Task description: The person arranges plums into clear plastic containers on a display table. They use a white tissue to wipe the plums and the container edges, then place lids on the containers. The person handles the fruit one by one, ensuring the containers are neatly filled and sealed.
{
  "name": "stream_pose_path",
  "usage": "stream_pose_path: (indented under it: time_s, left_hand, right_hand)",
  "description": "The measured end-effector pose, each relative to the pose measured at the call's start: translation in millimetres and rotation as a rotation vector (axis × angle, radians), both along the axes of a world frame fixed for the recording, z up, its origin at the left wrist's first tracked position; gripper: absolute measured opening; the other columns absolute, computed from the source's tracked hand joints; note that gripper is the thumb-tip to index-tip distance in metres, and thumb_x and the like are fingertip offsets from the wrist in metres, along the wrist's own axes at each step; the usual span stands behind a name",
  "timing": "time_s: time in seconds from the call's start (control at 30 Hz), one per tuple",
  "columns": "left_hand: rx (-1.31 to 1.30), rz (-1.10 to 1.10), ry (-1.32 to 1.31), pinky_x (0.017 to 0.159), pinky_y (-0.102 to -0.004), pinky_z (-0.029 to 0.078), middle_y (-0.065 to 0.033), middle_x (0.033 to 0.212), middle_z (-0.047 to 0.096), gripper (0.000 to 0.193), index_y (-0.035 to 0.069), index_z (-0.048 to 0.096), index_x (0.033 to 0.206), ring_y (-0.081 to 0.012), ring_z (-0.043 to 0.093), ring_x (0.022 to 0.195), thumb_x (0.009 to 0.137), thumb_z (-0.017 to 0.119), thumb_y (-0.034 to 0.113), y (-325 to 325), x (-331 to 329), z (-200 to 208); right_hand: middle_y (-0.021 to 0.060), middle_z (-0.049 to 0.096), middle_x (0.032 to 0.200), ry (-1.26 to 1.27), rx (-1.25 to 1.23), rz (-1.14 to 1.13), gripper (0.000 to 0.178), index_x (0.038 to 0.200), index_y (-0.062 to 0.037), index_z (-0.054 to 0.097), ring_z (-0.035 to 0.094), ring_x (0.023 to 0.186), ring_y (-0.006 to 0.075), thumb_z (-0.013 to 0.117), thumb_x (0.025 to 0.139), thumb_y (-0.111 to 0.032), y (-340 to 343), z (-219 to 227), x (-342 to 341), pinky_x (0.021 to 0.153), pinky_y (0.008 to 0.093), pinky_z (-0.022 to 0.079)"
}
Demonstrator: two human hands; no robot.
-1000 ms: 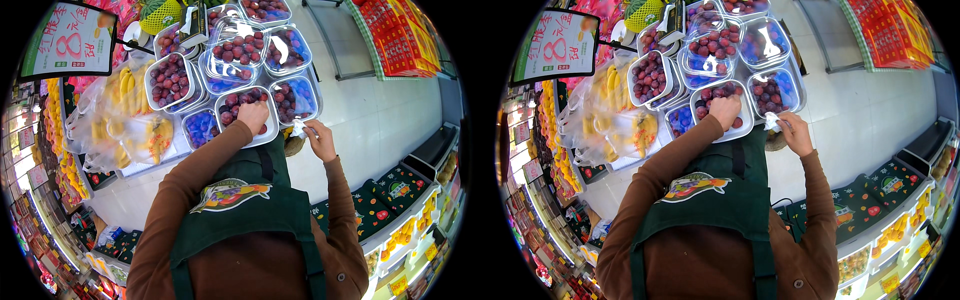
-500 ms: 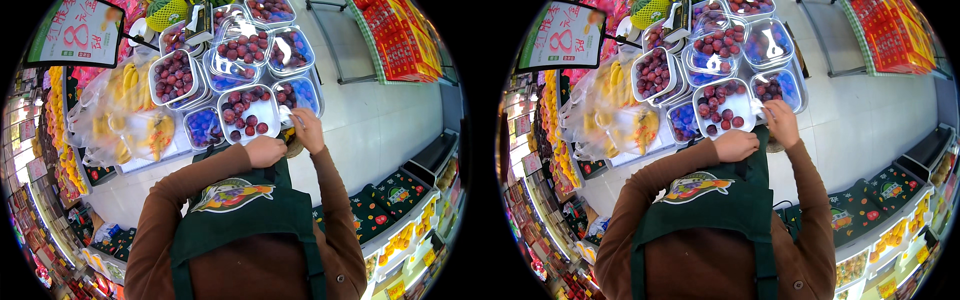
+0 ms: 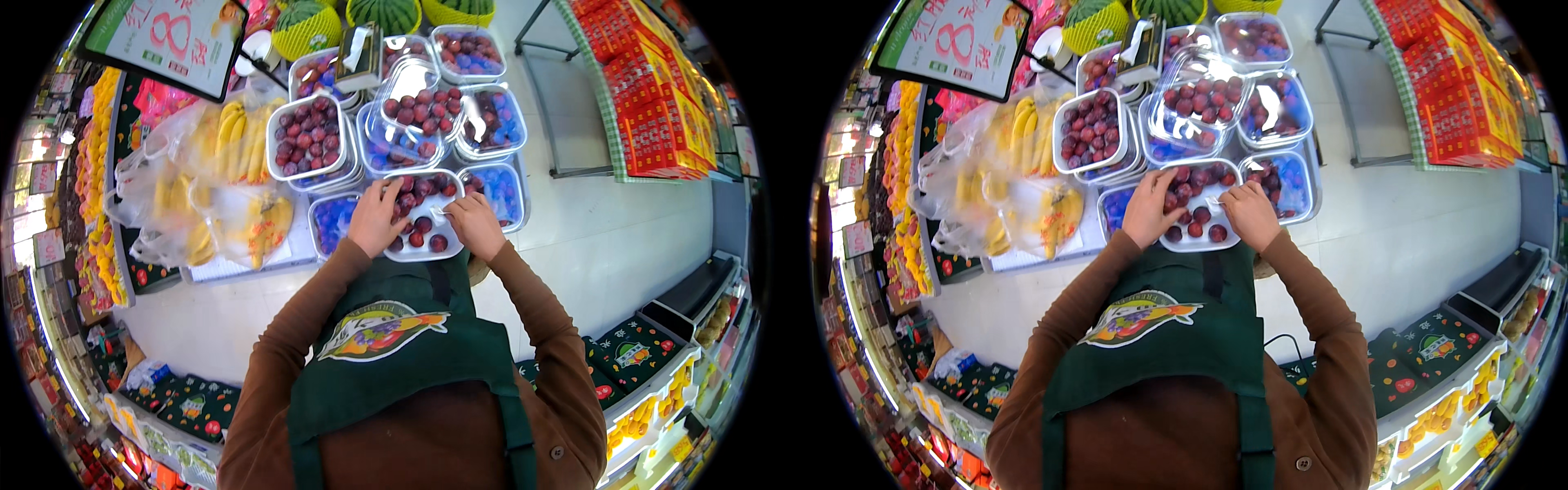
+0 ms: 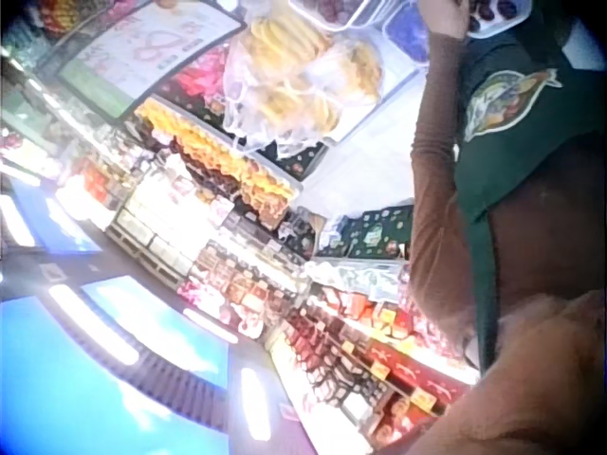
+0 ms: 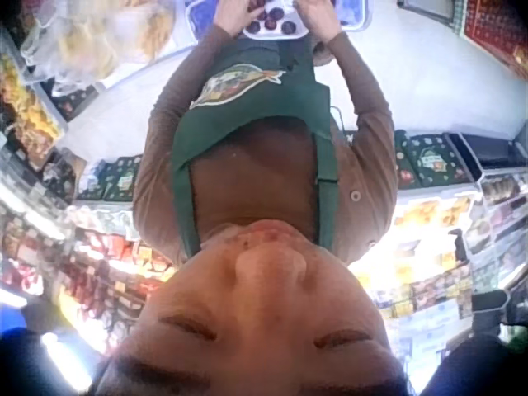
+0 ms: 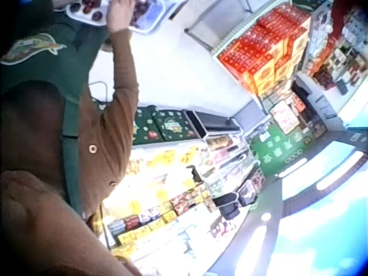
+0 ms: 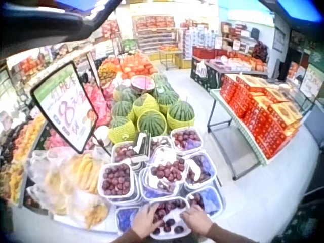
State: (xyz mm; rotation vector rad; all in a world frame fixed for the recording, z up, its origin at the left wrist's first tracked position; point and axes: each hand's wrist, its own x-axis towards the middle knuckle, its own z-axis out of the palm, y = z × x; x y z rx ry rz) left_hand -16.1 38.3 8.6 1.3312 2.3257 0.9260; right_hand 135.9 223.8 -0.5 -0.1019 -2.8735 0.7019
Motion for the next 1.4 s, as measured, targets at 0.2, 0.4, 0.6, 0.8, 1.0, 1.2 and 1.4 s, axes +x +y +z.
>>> stream_pose_path:
  time_s: [0.2,0.4,0.6,0.8,1.0,1.2,1.4]
  left_hand:
    - [-0.062,-0.031,0.062,0.094,-0.0447,0.044,-0.0188,0.121,0.048,0.071,0.005,0.048,0.132,-0.0386,0.05,0.111,0.067,0.075,0.01,21,2,-16]
    - [-0.079,-0.278,-0.057,0.094,-0.0401,0.045,-0.0168,0.122,0.046,0.065,0.007,0.047,0.132,-0.0362,0.051,0.112,0.072,0.072,0.002,30,16,-22]
    - [0.065,-0.33,0.065,0.094,-0.0423,0.045,-0.0147,0.121,0.051,0.058,0.006,0.052,0.127,-0.0349,0.054,0.108,0.074,0.074,0.009,20,15,-21]
    - [-0.037,-0.16,0.268,0.093,-0.0427,0.041,-0.013,0.114,0.055,0.051,0.006,0.056,0.12,-0.0322,0.05,0.111,0.073,0.074,0.02,-11,-10,-31]
    - [0.003,-0.192,0.23,0.09,-0.041,0.04,-0.0092,0.108,0.057,0.045,0.008,0.059,0.116,-0.0297,0.051,0.107,0.075,0.073,0.019,-26,-12,-25]
    - [-0.002,-0.242,0.141,0.09,-0.0404,0.039,-0.0085,0.104,0.056,0.039,0.008,0.061,0.111,-0.0274,0.051,0.106,0.074,0.069,0.014,-17,-5,-14]
    - [-0.091,-0.309,0.178,0.089,-0.0404,0.037,-0.0073,0.104,0.055,0.038,0.01,0.06,0.107,-0.0276,0.05,0.106,0.073,0.073,0.018,-33,-3,-16]
  right_hand:
    - [0.0129,0.054,0.101,0.008,-0.075,-0.217,0.041,0.118,-0.013,0.061,0.063,0.079,0.0318,0.057,0.079,-0.002,18,14,-38,0.069,0.0421,0.053]
    - [0.0103,0.056,0.104,-0.027,0.028,-0.053,0.023,0.098,-0.0103,0.065,0.065,0.079,0.0303,0.063,0.076,-0.006,12,-13,-24,0.067,0.041,0.053]
    - [0.0086,0.061,0.103,-0.228,-0.018,-0.038,0.034,0.109,-0.0134,0.064,0.065,0.083,0.0313,0.059,0.077,-0.003,21,1,2,0.071,0.0417,0.053]
    - [0.0075,0.061,0.104,-0.289,-0.012,0.101,0.041,0.112,-0.0182,0.064,0.066,0.081,0.0306,0.057,0.076,0.0,7,-16,11,0.066,0.0419,0.054]
    - [0.0063,0.064,0.102,-0.317,-0.115,0.003,0.025,0.101,-0.0125,0.068,0.065,0.087,0.0301,0.058,0.081,-0.003,14,21,18,0.073,0.0412,0.053]
    - [0.0075,0.061,0.11,-0.356,-0.272,0.151,0.023,0.104,-0.0097,0.065,0.064,0.092,0.0303,0.066,0.081,-0.009,2,18,23,0.078,0.0413,0.052]
    - [0.0075,0.057,0.108,-0.414,-0.164,0.049,0.035,0.11,-0.0118,0.062,0.065,0.083,0.0302,0.072,0.077,-0.012,-2,23,30,0.073,0.0415,0.053]
